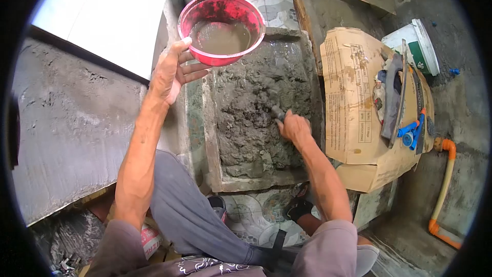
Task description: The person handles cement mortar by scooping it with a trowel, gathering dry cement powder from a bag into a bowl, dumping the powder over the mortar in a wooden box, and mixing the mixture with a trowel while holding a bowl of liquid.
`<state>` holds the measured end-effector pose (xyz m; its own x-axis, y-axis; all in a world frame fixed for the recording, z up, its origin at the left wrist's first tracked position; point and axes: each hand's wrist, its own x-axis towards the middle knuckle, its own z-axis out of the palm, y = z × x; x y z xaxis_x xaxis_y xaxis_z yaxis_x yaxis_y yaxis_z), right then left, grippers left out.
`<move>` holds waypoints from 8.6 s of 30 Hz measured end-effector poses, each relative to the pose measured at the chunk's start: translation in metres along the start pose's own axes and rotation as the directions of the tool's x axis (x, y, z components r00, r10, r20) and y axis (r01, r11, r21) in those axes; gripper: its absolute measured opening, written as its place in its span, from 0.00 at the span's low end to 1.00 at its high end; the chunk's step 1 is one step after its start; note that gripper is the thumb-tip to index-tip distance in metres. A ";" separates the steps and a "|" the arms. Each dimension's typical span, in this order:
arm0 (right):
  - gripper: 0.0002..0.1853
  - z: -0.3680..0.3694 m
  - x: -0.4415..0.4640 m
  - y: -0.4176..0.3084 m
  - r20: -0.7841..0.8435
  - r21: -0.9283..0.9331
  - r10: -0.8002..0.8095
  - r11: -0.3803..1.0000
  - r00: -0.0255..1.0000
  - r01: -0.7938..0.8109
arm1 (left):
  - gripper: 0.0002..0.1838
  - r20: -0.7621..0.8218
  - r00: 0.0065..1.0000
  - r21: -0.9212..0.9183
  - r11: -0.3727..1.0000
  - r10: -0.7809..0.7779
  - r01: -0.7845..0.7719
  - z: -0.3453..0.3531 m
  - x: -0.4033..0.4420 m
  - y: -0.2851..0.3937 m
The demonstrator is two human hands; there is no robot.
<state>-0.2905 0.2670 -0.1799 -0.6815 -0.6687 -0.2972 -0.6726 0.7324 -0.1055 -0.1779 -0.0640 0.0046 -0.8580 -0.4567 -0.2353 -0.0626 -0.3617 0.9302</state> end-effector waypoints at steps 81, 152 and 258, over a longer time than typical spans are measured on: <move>0.31 -0.075 0.009 -0.049 0.122 0.349 0.286 0.884 0.950 -0.311 | 0.35 0.024 1.000 -0.009 1.000 0.005 -0.005 0.006 -0.014 0.003; 0.19 -0.004 -0.147 -0.008 0.178 0.014 0.359 0.930 0.916 -0.367 | 0.35 0.141 0.989 -0.120 0.993 0.036 -0.019 0.045 0.003 0.001; 0.37 -0.046 -0.052 -0.016 0.915 0.268 -0.223 0.959 0.336 -0.091 | 0.30 -0.041 0.998 -0.025 0.999 -0.046 0.045 0.038 -0.032 0.020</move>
<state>-0.2575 0.2847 -0.1191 0.1849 -0.2713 -0.9446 -0.5057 0.7979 -0.3282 -0.1706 -0.0258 0.0415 -0.8325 -0.4728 -0.2889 -0.0878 -0.4021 0.9114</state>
